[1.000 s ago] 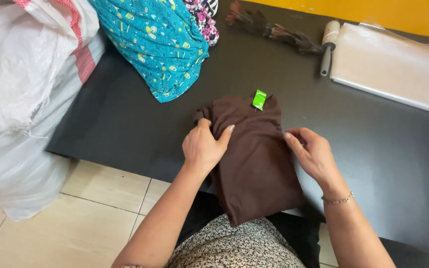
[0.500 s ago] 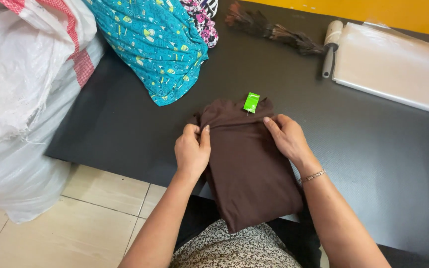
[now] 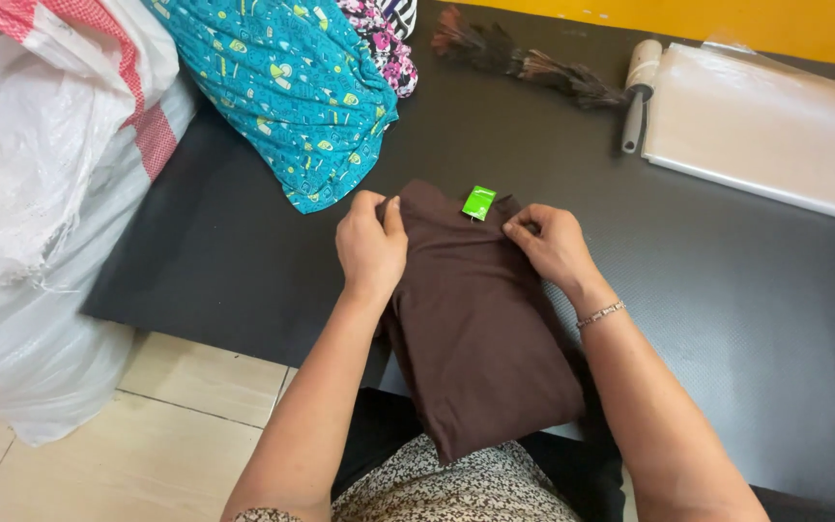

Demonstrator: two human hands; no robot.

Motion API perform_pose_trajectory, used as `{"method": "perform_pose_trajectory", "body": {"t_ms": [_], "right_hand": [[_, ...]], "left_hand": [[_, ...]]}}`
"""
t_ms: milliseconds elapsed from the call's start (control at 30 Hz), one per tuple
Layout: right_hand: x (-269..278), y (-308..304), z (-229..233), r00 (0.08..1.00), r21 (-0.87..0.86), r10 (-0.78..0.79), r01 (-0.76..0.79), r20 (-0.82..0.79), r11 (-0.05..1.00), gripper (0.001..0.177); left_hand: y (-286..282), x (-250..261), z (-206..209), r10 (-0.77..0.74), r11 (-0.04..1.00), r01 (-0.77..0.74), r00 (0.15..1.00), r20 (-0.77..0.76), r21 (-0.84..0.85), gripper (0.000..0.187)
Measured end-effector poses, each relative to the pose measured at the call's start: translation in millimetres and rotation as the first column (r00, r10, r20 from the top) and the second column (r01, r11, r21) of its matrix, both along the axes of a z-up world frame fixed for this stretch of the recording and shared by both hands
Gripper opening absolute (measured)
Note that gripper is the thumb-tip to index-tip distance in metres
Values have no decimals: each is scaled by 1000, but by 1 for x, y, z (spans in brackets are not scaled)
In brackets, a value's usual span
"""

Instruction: Folding a brown garment, attaching a tag, and placing it into a clear plastic bag for storage or shipping.

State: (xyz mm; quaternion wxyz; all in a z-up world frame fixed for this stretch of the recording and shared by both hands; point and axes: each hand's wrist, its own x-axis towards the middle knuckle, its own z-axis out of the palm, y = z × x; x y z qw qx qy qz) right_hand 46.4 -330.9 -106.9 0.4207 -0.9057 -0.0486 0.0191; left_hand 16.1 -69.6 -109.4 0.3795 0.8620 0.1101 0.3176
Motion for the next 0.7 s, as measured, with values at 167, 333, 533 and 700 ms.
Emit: {"method": "perform_pose_trajectory", "body": {"t_ms": [167,333,533,700], "right_hand": [[14,6,-2,998,223,-18,3,65,975,15],[2,22,7,999,87,-46,48,-17,995,40],[19,27,-14,999,-108,-44,41,-26,993,29],[23,17,-36,988,-40,-119,124,98,991,22]], "left_hand": [[21,-14,-14,71,997,-71,997,11,-23,20],[24,-13,-2,-11,1000,2,902,-432,-22,40],[35,10,-14,-91,994,105,907,-410,10,34],[41,3,-28,-21,989,45,986,-167,144,32]]}}
